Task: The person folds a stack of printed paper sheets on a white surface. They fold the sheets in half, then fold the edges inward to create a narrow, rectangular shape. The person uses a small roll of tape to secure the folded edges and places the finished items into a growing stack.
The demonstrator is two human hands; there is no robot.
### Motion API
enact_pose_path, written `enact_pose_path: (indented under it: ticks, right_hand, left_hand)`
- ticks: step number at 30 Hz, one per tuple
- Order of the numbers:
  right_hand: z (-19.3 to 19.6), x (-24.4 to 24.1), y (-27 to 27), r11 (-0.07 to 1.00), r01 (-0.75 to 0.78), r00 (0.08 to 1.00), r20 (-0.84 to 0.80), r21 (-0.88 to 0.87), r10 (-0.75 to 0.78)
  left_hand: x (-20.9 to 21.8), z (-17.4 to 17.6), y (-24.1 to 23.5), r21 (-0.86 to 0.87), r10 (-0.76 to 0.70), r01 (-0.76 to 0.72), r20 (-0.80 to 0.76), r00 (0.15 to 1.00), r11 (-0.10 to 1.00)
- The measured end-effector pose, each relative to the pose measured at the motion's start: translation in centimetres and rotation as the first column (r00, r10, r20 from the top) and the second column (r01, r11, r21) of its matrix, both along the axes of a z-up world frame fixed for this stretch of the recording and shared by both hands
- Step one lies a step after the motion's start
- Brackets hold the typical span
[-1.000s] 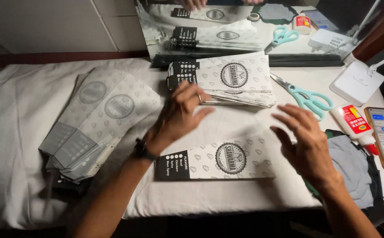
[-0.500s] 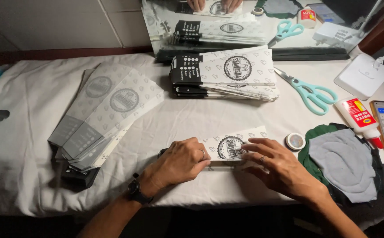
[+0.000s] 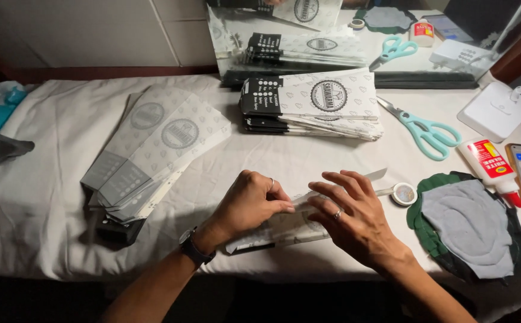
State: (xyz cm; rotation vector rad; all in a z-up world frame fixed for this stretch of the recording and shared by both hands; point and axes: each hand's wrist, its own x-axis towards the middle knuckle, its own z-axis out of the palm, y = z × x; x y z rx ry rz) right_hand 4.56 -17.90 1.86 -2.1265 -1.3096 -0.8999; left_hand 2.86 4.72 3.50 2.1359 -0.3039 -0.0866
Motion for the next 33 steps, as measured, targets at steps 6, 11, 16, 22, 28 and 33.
enact_pose_path:
  ticks: [6,11,16,22,28,33]
  right_hand:
    - [0.6,-0.2,0.0,1.0,0.004,1.0,0.029,0.016,-0.004]
    - [3.8,-6.0,-3.0,0.99,-0.12,0.993,-0.026,-0.077,0.118]
    - [4.8,-10.5,-3.9,0.974,0.184,0.982,-0.024,-0.135,-0.189]
    - [4.6,-9.4,-5.0,0.956,0.193,0.98,0.005,-0.221,-0.197]
    - [5.9,-6.6,-4.5,0.985,0.015,0.993,0.119,-0.171,0.006]
    - [6.7,-4.6,-3.3,0.986,-0.117,0.993,-0.016,-0.118,0.116]
  left_hand:
    - [0.5,-0.1,0.3,-0.078,0.014,-0.016,-0.025,1.0,0.997]
    - [7.3,0.9,2.6,0.145,0.044,-0.13,0.482,0.875,0.981]
    - [13.7,5.0,2.0,0.183,0.0,-0.334,0.877,0.48,0.925]
    - [19.0,1.3,0.5,0.187,-0.08,-0.348,0.95,0.301,0.919]
    - [20.5,-5.1,1.1,0.407,-0.105,-0.117,0.485,0.868,0.906]
    - [11.0,2.2,-0.1,0.135,-0.191,0.146,0.442,0.876,0.98]
